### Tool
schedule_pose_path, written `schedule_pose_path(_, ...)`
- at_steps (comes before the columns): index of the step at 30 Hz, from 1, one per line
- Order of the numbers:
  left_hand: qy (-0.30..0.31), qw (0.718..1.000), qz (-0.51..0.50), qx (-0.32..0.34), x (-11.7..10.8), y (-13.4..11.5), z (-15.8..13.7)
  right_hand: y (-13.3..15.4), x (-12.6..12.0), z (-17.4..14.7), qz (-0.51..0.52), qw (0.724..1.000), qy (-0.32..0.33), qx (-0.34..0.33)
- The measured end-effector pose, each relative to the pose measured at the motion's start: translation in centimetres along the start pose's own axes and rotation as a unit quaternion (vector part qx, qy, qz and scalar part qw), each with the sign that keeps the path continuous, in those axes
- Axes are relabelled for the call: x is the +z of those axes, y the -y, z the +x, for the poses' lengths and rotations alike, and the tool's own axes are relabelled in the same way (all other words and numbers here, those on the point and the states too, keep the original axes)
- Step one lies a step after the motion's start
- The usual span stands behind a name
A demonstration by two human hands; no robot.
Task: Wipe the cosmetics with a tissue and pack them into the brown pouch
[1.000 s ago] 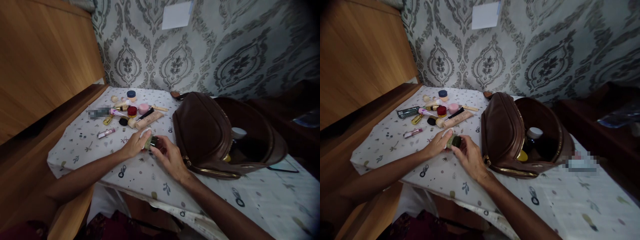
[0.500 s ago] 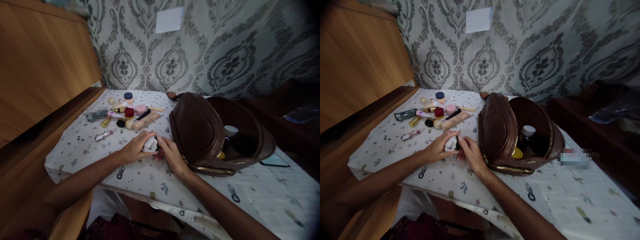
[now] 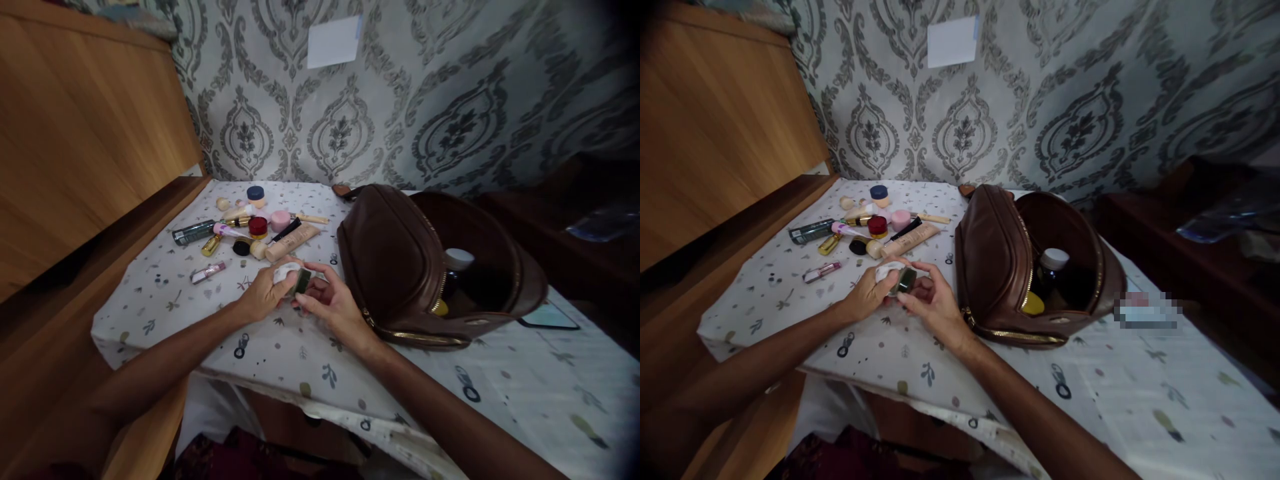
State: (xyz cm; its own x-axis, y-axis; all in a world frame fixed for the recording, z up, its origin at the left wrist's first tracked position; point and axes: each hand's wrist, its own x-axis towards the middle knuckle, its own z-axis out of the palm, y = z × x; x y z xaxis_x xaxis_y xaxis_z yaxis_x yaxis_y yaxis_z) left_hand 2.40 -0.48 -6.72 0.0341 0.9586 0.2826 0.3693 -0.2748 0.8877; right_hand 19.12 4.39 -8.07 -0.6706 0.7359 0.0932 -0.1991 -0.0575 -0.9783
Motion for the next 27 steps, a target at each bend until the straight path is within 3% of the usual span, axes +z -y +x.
schedule_pose_path(8,-0.012,0.999,0.002,-0.029,0.2,0.0,0.0,-1.1,-0.1,0.2,-0.065,0.997,-0.021,-0.034)
schedule_pose_path(14,-0.082,0.992,0.022,-0.096,0.1,0.6,0.4,-0.6,0.0,0.0,-0.069,0.997,-0.013,-0.035)
schedule_pose_path(20,-0.114,0.988,0.032,-0.099,-0.6,0.5,1.1,0.1,0.3,-0.2,-0.043,0.999,0.006,-0.012)
schedule_pose_path(23,-0.123,0.985,-0.010,-0.118,-1.0,0.5,1.3,0.2,0.2,-0.2,-0.034,0.999,-0.006,-0.008)
schedule_pose_path(27,-0.162,0.961,-0.104,-0.198,-1.2,0.7,1.7,0.1,0.1,-0.1,-0.027,0.999,-0.022,-0.018)
